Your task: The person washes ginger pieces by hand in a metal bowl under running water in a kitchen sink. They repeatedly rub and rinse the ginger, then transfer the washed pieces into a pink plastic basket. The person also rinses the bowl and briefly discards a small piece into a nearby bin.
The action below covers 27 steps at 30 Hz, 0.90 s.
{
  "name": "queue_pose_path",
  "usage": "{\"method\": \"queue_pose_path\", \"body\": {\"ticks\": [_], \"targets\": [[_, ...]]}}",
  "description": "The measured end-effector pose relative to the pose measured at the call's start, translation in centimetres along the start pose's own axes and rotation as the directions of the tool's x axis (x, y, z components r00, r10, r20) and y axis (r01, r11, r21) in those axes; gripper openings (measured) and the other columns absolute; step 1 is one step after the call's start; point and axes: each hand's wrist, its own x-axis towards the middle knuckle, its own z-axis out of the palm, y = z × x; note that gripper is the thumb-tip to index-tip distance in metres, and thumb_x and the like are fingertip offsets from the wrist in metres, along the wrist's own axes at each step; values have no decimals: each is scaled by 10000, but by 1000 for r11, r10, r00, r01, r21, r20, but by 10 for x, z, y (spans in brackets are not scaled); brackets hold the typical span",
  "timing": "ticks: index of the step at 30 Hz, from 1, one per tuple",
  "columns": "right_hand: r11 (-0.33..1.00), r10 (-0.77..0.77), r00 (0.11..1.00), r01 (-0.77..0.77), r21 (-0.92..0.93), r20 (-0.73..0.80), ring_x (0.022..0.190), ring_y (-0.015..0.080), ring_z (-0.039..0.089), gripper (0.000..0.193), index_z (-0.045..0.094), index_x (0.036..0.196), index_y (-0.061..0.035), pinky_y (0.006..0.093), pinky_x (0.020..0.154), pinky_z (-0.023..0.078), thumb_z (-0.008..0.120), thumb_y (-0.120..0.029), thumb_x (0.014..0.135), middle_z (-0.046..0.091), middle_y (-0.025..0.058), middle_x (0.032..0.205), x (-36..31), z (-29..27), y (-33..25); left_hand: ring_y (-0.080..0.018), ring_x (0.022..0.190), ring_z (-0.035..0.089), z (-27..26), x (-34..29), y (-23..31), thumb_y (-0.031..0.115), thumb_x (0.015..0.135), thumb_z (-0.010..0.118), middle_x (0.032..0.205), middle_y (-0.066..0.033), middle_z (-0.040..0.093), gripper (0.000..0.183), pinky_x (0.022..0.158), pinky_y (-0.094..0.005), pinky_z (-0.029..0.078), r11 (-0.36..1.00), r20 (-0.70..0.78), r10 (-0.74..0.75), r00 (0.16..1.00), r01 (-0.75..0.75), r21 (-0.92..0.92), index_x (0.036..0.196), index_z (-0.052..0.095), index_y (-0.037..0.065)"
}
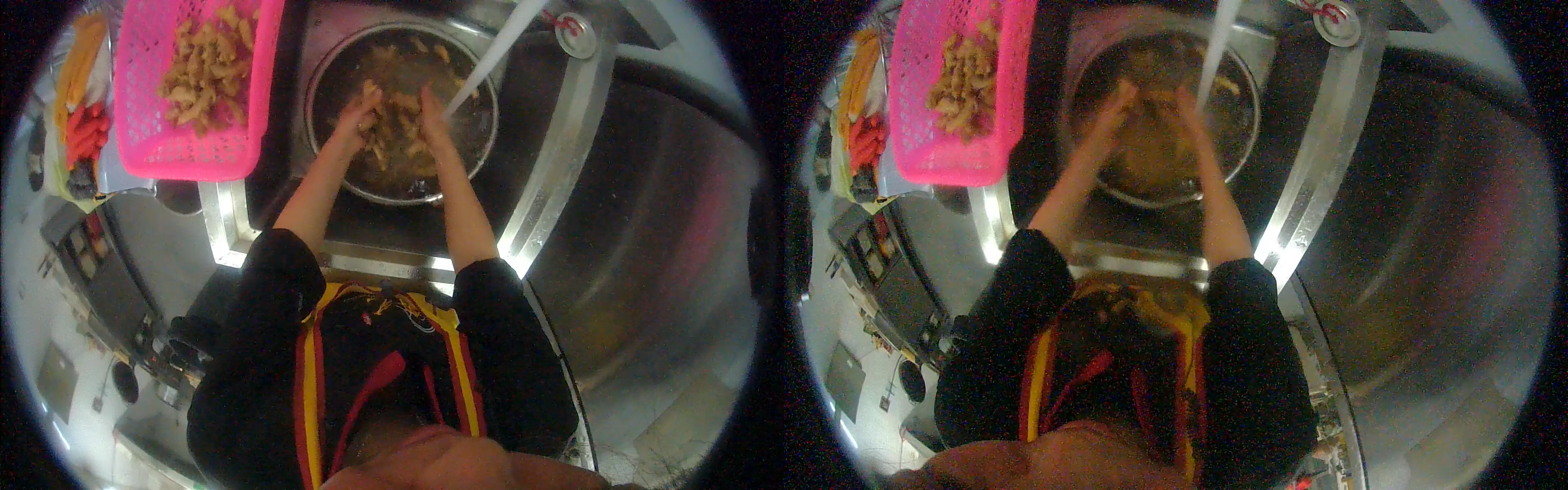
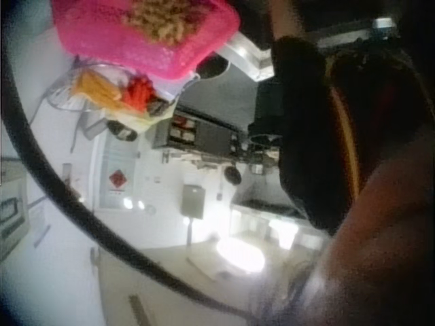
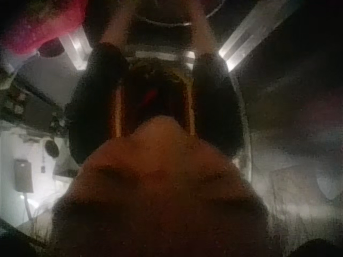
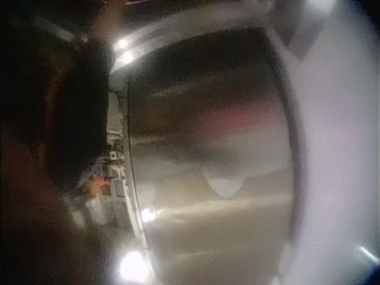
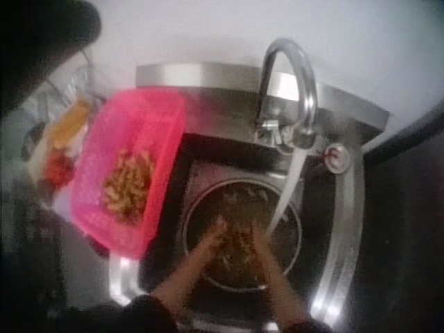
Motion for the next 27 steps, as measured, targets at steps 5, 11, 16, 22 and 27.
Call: {"method": "queue_pose_path", "body": {"ticks": [5, 11, 16, 22, 27], "targets": [[631, -44, 996, 89, -771, 80, 821, 181, 601, 427, 632, 957, -42, 286, 715, 477, 507, -438, 861, 638, 88, 937, 10, -42, -18, -185, 728, 581, -11, 14, -19, 250, 761, 703, 879, -50, 606, 369, 607, -320, 486, 995, -82, 9, 997, -17, -97, 1034, 536, 67], [916, -273, 960, 238, -324, -67, 655, 157, 586, 242, 644, 837, -26, 285, 592, 459, 574, -257, 823, 639, 69, 739, 57, -50, -143, -191, 796, 581, -36, 1, -32, 137, 749, 699, 971, -54, 605, 369, 629, -327, 485, 997, -56, -55, 997, 52, -50, 1066, 530, 56], [994, -107, 994, 108, -29, 23, 756, 239, 614, 413, 413, 1136, 25, 340, 580, 541, 441, -323, 915, 595, 162, 921, 98, -5, -199, -202, 920, 554, -42, -14, -32, 146, 733, 699, 1049, -67, 586, 461, 775, -342, 449, 994, 18, -20, 1000, 18, 104, 1138, 505, 43], [970, -222, 964, 203, -131, -146, 612, 221, 596, 332, 492, 994, 56, 276, 466, 475, 362, -243, 932, 591, 152, 721, 108, 18, -222, -194, 1032, 507, -53, -13, -41, 194, 739, 683, 1122, -69, 552, 533, 840, -325, 408, 982, 82, 38, 996, -52, 180, 1200, 474, 28], [897, -406, 910, 414, -152, 85, 570, 217, 589, 325, 536, 950, 52, 279, 468, 469, 376, -230, 934, 590, 133, 683, 122, 31, -249, -170, 923, 543, -53, -3, -48, 231, 730, 699, 1047, -53, 582, 557, 753, -301, 438, 864, -106, 60, 993, 1, 504, 1200, 476, 33]]}}
